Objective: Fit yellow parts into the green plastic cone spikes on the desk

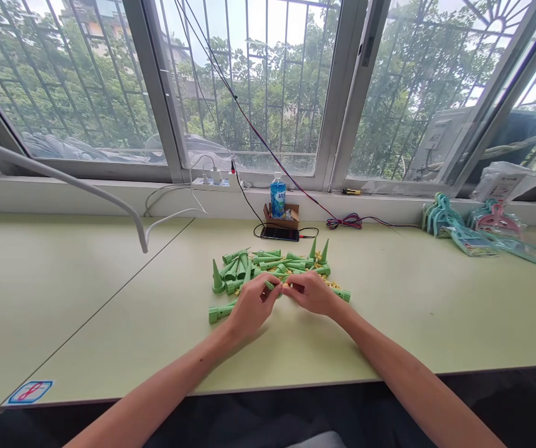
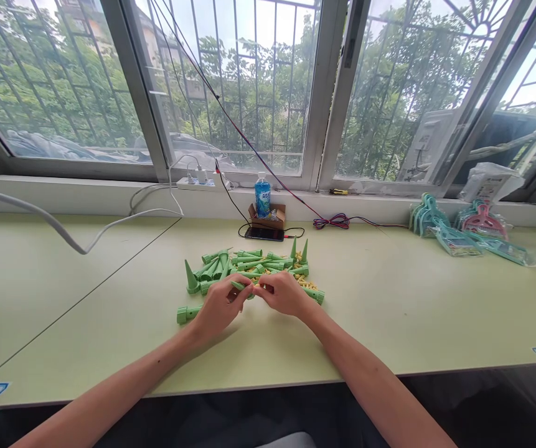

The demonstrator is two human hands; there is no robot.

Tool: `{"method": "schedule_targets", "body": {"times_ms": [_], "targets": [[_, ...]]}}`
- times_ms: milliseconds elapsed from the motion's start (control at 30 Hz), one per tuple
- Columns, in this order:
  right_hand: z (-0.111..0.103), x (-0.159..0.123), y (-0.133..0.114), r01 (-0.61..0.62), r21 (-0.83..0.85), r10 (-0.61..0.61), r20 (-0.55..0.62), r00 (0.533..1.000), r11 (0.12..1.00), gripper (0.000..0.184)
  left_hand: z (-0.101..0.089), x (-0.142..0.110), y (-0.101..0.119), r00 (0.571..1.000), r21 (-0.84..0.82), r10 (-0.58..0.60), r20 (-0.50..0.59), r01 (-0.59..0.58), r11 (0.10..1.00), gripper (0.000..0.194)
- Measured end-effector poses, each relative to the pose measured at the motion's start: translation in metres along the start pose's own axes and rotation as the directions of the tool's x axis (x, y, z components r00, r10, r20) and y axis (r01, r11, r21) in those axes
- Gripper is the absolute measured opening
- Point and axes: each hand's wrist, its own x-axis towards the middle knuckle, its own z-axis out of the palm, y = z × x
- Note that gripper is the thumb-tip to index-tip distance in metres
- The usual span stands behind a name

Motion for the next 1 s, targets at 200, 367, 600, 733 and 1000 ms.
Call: {"method": "schedule_targets", "body": {"times_ms": [200,367,600,733,1000], "targets": [[-0.001,0.0,0.0,-0.051,0.012,0.051,0.008,0.999,0.999,0.038,-0.002,0.0,0.005,0.998,-0.071,-0.061,-0.009,0.06,0.996,0.018],[-0.001,0.0,-0.001,-0.067,0.017,0.067,0.003,0.998,0.998,0.039,-0.003,0.002,0.01,0.993,-0.133,-0.115,-0.019,0.111,0.985,0.015],[-0.004,0.002,-0.006,-0.072,0.025,0.074,-0.129,0.989,0.997,0.028,-0.002,0.004,0.007,0.995,-0.114,-0.093,-0.048,0.087,0.99,0.017],[-0.004,0.002,-0.01,-0.024,0.08,0.04,-0.21,0.977,0.997,0.026,-0.002,0.003,0.004,0.997,-0.094,-0.077,-0.02,0.075,0.993,0.017],[0.007,0.001,-0.01,0.048,0.115,-0.025,-0.194,0.981,0.992,0.024,0.0,0.001,0.005,0.994,-0.146,-0.11,0.028,0.113,0.983,0.022]]}}
